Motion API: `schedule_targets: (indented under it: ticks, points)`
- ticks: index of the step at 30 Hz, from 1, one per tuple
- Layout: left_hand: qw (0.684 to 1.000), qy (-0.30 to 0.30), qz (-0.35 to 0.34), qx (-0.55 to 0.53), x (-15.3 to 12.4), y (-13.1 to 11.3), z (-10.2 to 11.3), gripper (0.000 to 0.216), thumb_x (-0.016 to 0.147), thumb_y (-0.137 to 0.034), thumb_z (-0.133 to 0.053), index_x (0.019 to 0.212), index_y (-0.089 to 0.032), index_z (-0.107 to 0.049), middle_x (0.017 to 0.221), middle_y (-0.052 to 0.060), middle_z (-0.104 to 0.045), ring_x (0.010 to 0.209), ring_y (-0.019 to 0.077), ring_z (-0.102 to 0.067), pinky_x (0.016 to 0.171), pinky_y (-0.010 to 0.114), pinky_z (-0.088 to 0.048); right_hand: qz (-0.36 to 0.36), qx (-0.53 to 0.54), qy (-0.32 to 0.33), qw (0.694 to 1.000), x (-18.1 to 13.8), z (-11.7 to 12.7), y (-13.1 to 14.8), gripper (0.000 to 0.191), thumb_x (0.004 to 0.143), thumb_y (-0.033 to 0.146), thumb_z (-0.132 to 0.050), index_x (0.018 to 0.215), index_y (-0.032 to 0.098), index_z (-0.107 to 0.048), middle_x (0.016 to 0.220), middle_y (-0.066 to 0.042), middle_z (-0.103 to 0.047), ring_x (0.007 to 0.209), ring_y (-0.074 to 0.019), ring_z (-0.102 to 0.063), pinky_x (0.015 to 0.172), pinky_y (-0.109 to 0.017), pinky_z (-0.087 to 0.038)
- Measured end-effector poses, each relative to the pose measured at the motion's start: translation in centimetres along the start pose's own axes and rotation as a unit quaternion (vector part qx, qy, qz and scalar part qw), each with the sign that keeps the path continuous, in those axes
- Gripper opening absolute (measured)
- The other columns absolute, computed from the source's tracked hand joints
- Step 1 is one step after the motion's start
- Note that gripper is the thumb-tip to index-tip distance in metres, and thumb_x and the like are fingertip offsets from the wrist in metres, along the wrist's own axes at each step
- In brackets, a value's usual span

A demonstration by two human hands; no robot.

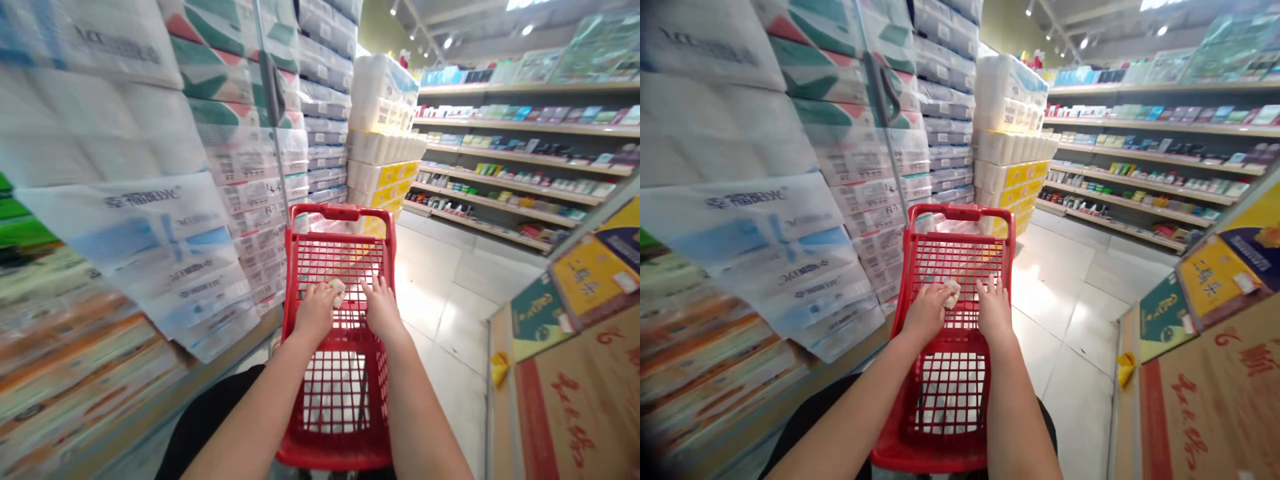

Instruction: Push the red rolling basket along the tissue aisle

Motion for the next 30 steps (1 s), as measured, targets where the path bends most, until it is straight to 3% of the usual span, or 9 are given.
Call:
schedule_targets:
  ticks: [3,8,10,15,17,20,26,28,30]
  points:
    - [0.995,0.039,-0.095,-0.017,-0.4,-2.5,-0.9,0.046,0.080,-0.004,-0.047,0.114,-0.030,-0.062,0.122,0.003,-0.054,0.107,0.0201,-0.044,0.096,0.035,-0.043,0.001,0.009,0.005,1.000,0.0,-0.1,-0.1,0.081,0.073,-0.006,-0.046,0.147,0.023,-0.032,0.159,-0.010,-0.016,0.145,-0.0312,-0.010,0.113,-0.047,-0.023]
    - [0.990,0.058,-0.123,-0.018,-0.6,-3.7,-1.2,0.049,0.078,-0.002,-0.050,0.116,-0.031,-0.061,0.124,0.002,-0.054,0.108,0.0197,-0.043,0.095,0.033,-0.044,0.004,0.019,0.004,1.000,0.0,-0.2,-0.4,0.077,0.076,-0.003,-0.047,0.147,0.023,-0.033,0.158,-0.011,-0.016,0.145,-0.0305,-0.010,0.112,-0.047,-0.022]
    - [0.994,0.039,-0.097,-0.009,-0.3,-2.8,-0.6,0.044,0.081,-0.005,-0.049,0.113,-0.031,-0.062,0.119,0.003,-0.055,0.107,0.0199,-0.044,0.095,0.034,-0.042,0.003,0.017,0.004,1.000,0.0,-0.3,-0.6,0.079,0.074,-0.004,-0.048,0.147,0.023,-0.032,0.159,-0.011,-0.015,0.145,-0.0309,-0.009,0.113,-0.047,-0.022]
    - [0.992,-0.045,0.090,0.073,0.0,1.6,1.6,0.033,0.085,-0.009,-0.043,0.104,-0.028,-0.063,0.105,0.005,-0.057,0.099,0.0226,-0.046,0.089,0.037,-0.042,-0.004,0.017,0.012,1.000,-0.1,-0.6,-0.7,0.087,0.070,-0.008,-0.049,0.148,0.025,-0.029,0.159,-0.011,-0.011,0.146,-0.0314,-0.006,0.114,-0.047,-0.019]
    - [0.989,-0.048,0.109,0.088,-0.1,2.0,1.8,0.033,0.084,-0.008,-0.044,0.104,-0.027,-0.063,0.107,0.006,-0.057,0.100,0.0225,-0.046,0.090,0.036,-0.042,-0.008,0.019,0.016,1.000,-0.1,-0.6,-0.6,0.088,0.069,-0.008,-0.050,0.148,0.024,-0.030,0.159,-0.013,-0.011,0.146,-0.0322,-0.006,0.114,-0.048,-0.018]
    - [0.995,-0.032,0.071,0.063,-0.3,0.7,1.4,0.034,0.081,-0.007,-0.047,0.105,-0.027,-0.062,0.110,0.005,-0.056,0.102,0.0211,-0.046,0.090,0.034,-0.043,-0.008,0.019,0.019,1.000,0.1,-0.5,-0.4,0.086,0.070,-0.006,-0.052,0.148,0.022,-0.030,0.158,-0.015,-0.012,0.145,-0.0334,-0.007,0.114,-0.049,-0.018]
    - [0.977,0.082,-0.195,-0.030,-1.4,-4.6,-0.7,0.028,0.079,-0.010,-0.054,0.096,-0.028,-0.065,0.110,0.000,-0.059,0.100,0.0182,-0.048,0.087,0.031,-0.045,0.006,0.045,0.001,0.999,0.2,-0.1,-0.1,0.063,0.084,0.015,-0.055,0.144,0.022,-0.038,0.157,-0.015,-0.019,0.144,-0.0347,-0.013,0.113,-0.049,-0.020]
    - [0.981,0.071,-0.177,-0.018,-1.2,-4.3,-0.6,0.029,0.078,-0.009,-0.054,0.097,-0.028,-0.065,0.111,0.001,-0.060,0.101,0.0187,-0.048,0.087,0.032,-0.044,0.013,0.049,-0.005,0.999,0.2,0.0,-0.1,0.063,0.083,0.015,-0.055,0.144,0.023,-0.039,0.157,-0.014,-0.020,0.144,-0.0344,-0.013,0.113,-0.049,-0.020]
    - [0.993,0.041,-0.109,-0.001,-0.7,-3.1,-0.1,0.031,0.078,-0.007,-0.053,0.099,-0.027,-0.064,0.110,0.002,-0.060,0.102,0.0191,-0.048,0.089,0.034,-0.044,0.015,0.045,-0.005,0.999,0.1,0.0,-0.1,0.070,0.079,0.007,-0.055,0.144,0.024,-0.038,0.157,-0.013,-0.019,0.145,-0.0330,-0.012,0.113,-0.048,-0.019]
Point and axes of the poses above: each hand's wrist, its own x-axis towards the middle knuckle, its own z-axis out of the back of the hand, y = z × x, the point moved 6 cm from there along x, towards the middle knuckle
